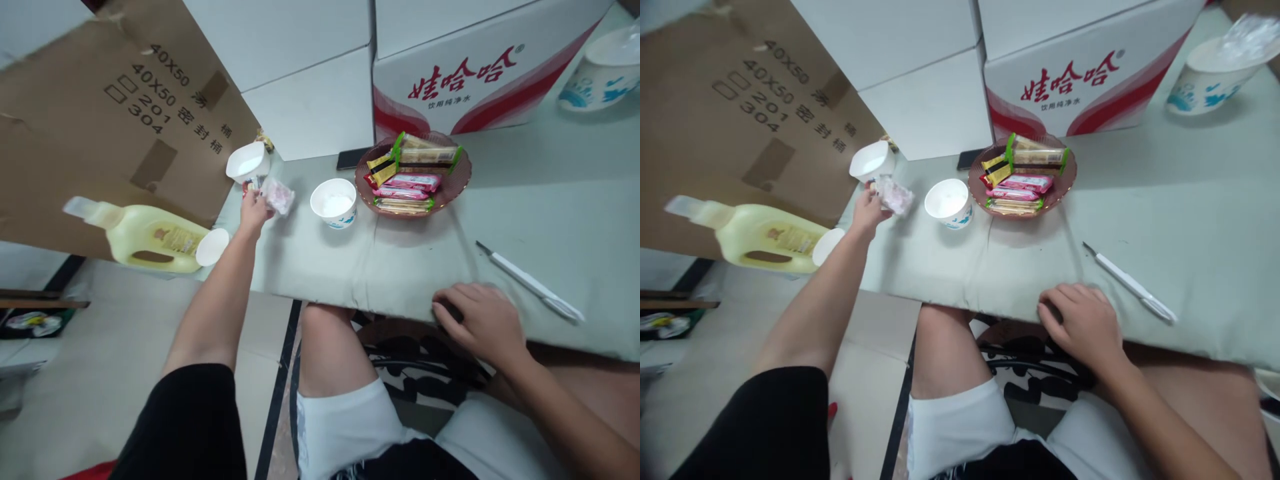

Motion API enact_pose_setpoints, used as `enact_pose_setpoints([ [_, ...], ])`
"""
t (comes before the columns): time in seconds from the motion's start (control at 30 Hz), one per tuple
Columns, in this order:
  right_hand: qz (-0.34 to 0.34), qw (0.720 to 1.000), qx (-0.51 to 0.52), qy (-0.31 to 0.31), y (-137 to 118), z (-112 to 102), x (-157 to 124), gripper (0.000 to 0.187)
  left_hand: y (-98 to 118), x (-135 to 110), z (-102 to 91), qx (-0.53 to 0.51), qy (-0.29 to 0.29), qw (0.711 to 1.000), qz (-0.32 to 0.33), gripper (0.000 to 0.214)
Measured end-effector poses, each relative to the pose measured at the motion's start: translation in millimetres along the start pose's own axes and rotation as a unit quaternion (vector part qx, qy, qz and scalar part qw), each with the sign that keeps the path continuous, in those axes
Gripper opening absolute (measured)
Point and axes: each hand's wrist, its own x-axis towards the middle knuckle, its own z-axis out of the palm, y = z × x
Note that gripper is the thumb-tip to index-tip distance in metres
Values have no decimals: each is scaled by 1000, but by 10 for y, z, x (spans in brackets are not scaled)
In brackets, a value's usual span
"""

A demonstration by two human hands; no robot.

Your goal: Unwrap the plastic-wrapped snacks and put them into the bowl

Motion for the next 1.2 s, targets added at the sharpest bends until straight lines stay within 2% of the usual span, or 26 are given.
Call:
enact_pose_setpoints([
  [0.07,9,1000,1,0,-7,-4,-6,25,-12,-338,-89,-62,-1,996,-67,5],
  [0.13,20,1000,10,-1,-10,-10,-12,25,-66,-770,-137,-143,-34,981,-129,9],
  [0.2,28,999,29,-6,-2,-15,-17,25,-146,-1248,-115,-186,-73,968,-152,9],
  [0.23,33,999,40,-8,8,-17,-19,24,-188,-1485,-76,-192,-82,965,-160,9],
  [0.33,51,995,88,-6,62,-21,-23,24,-278,-2098,146,-170,-158,955,-186,14],
  [0.43,52,987,152,-6,136,-28,-31,41,-282,-2471,490,-133,-285,932,-180,21],
  [0.5,41,983,179,-6,181,-36,-38,54,-249,-2576,758,-94,-366,912,-162,23],
  [0.57,42,979,199,-4,210,-47,-43,55,-216,-2596,1017,-33,-411,905,-110,29],
  [0.63,66,973,223,-3,216,-57,-45,49,-207,-2572,1225,30,-404,914,-12,36],
  [0.7,94,965,245,6,204,-65,-46,43,-234,-2543,1356,79,-375,918,102,41],
  [0.8,93,961,258,35,179,-66,-49,40,-319,-2537,1403,113,-368,898,215,48],
  [0.87,80,962,255,51,170,-60,-51,38,-373,-2559,1364,123,-389,879,247,50],
  [1.0,92,966,231,68,160,-38,-46,17,-430,-2614,1262,150,-433,839,293,52],
  [1.07,108,966,220,84,152,-26,-38,12,-445,-2630,1252,148,-430,841,294,54],
  [1.2,128,965,212,89,143,-14,-27,12,-455,-2633,1328,102,-408,868,265,52],
])
